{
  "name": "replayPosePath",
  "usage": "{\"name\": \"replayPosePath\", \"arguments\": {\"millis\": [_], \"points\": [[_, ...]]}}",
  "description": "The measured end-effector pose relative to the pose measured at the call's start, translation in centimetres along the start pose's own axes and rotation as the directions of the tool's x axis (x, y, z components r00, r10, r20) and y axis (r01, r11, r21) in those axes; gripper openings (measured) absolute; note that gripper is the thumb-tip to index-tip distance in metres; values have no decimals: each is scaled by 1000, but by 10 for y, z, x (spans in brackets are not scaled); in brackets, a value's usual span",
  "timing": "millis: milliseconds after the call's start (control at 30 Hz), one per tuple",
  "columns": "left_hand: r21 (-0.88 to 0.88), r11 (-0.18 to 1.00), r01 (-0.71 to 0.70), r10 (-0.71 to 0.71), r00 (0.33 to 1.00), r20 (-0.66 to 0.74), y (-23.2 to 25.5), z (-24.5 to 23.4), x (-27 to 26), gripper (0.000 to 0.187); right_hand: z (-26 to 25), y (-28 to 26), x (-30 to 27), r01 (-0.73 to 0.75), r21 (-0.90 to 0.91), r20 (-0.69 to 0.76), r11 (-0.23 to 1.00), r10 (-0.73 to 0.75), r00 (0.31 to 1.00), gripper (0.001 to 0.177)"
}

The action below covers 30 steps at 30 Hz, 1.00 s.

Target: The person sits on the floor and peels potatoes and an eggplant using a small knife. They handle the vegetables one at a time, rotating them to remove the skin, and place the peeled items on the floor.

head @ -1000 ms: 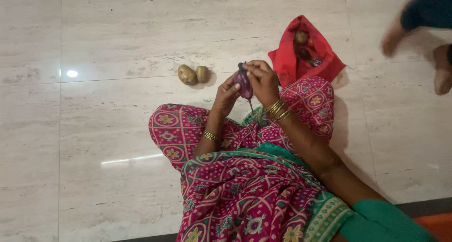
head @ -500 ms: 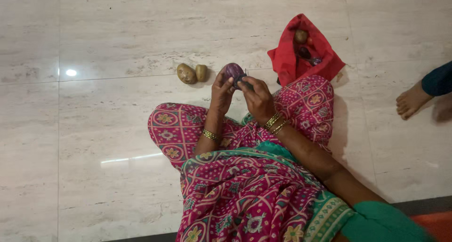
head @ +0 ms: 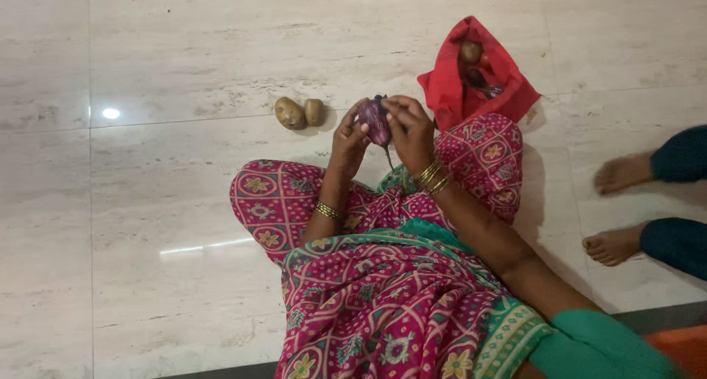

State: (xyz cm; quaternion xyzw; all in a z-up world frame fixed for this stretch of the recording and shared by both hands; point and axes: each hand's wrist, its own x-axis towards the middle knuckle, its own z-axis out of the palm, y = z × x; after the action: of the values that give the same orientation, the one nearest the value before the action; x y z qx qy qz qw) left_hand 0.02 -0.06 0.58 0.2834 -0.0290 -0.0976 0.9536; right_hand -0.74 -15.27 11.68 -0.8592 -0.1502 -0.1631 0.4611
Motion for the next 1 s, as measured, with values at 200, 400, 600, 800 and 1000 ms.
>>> {"name": "replayPosePath", "arguments": {"millis": [200, 400, 600, 800, 1000], "points": [[-14, 998, -62, 62, 997, -48, 0, -4, 2, 60, 3, -20, -21, 305, -303, 37, 903, -309, 950, 36], [31, 999, 18, -18, 1000, 25, -3, -5, 2, 67, -1, -12, -2, 177, -203, 20, 963, -177, 984, 36], [66, 997, 35, -38, 998, 49, -3, -3, 0, 68, -7, 4, 20, -57, 64, 74, 996, 52, 996, 31], [-18, 998, -67, 67, 998, -14, -5, -6, 2, 58, 2, -14, -11, 110, -80, -13, 991, -111, 994, 36], [6, 998, -68, 68, 997, -33, -11, -16, 5, 59, 3, -10, -21, 294, -263, 45, 919, -292, 955, 32]]}}
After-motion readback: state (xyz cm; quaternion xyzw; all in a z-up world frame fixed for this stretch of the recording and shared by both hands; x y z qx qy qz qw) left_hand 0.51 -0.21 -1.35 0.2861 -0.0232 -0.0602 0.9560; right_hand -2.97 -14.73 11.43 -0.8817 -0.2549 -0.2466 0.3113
